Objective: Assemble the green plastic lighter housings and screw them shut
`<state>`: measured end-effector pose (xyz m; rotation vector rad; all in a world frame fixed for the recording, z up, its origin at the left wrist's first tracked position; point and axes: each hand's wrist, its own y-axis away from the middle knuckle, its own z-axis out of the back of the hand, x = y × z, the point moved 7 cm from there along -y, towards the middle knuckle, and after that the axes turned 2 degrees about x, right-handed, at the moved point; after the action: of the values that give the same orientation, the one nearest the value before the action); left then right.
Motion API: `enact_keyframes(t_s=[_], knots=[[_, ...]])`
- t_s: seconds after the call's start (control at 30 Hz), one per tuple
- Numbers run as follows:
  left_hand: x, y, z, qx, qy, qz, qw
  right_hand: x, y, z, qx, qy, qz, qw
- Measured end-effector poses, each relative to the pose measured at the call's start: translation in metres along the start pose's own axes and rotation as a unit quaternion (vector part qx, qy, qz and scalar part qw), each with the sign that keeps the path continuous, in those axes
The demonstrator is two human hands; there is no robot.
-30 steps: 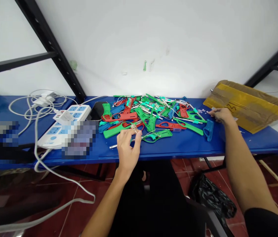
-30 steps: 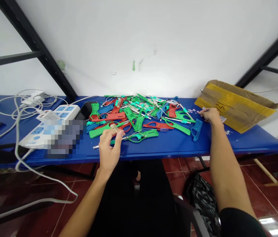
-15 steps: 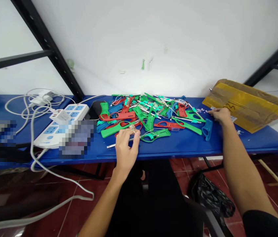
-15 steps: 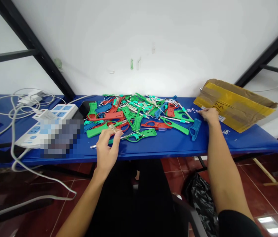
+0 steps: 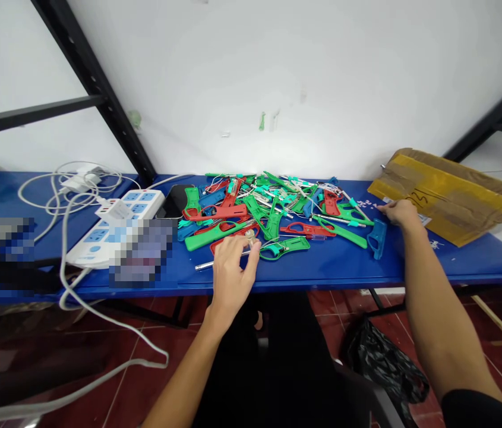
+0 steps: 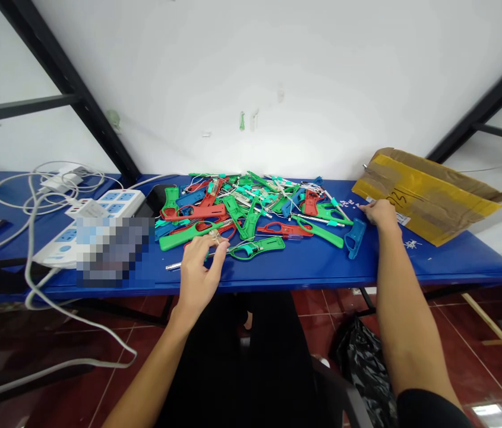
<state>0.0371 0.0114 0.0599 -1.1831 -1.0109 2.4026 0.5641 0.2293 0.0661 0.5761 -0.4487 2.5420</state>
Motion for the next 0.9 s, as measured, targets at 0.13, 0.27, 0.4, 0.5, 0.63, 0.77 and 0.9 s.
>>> enact_keyframes(t_s=[0.13,0.27,0.4,0.5,0.63,0.77,0.9], knots=[[-0.001,0.001,0.000,-0.003,-0.020,-0.006,1.000,-0.010,0.001,-0.011,0.112,0.074,-0.117,0.984],[-0.002,0.001,-0.001,0.002,-0.020,-0.009,1.000,-0.012,0.007,-0.013,0.134,0.103,-0.139,0.976],[-0.002,0.000,-0.001,0.008,-0.020,-0.010,1.000,-0.017,0.012,-0.009,0.114,0.110,-0.126,0.979],[-0.002,0.000,-0.001,0.010,-0.022,-0.011,1.000,-0.021,0.014,-0.005,0.096,0.112,-0.127,0.981],[-0.002,0.000,-0.002,0.013,-0.023,-0.015,1.000,-0.023,0.015,-0.003,0.087,0.107,-0.141,0.980],[-0.002,0.000,-0.003,0.017,-0.025,-0.016,0.999,-0.021,0.022,0.000,0.068,0.094,-0.150,0.982],[-0.003,0.001,-0.003,0.021,-0.025,-0.016,0.999,-0.012,0.033,0.008,0.046,0.058,-0.139,0.988]])
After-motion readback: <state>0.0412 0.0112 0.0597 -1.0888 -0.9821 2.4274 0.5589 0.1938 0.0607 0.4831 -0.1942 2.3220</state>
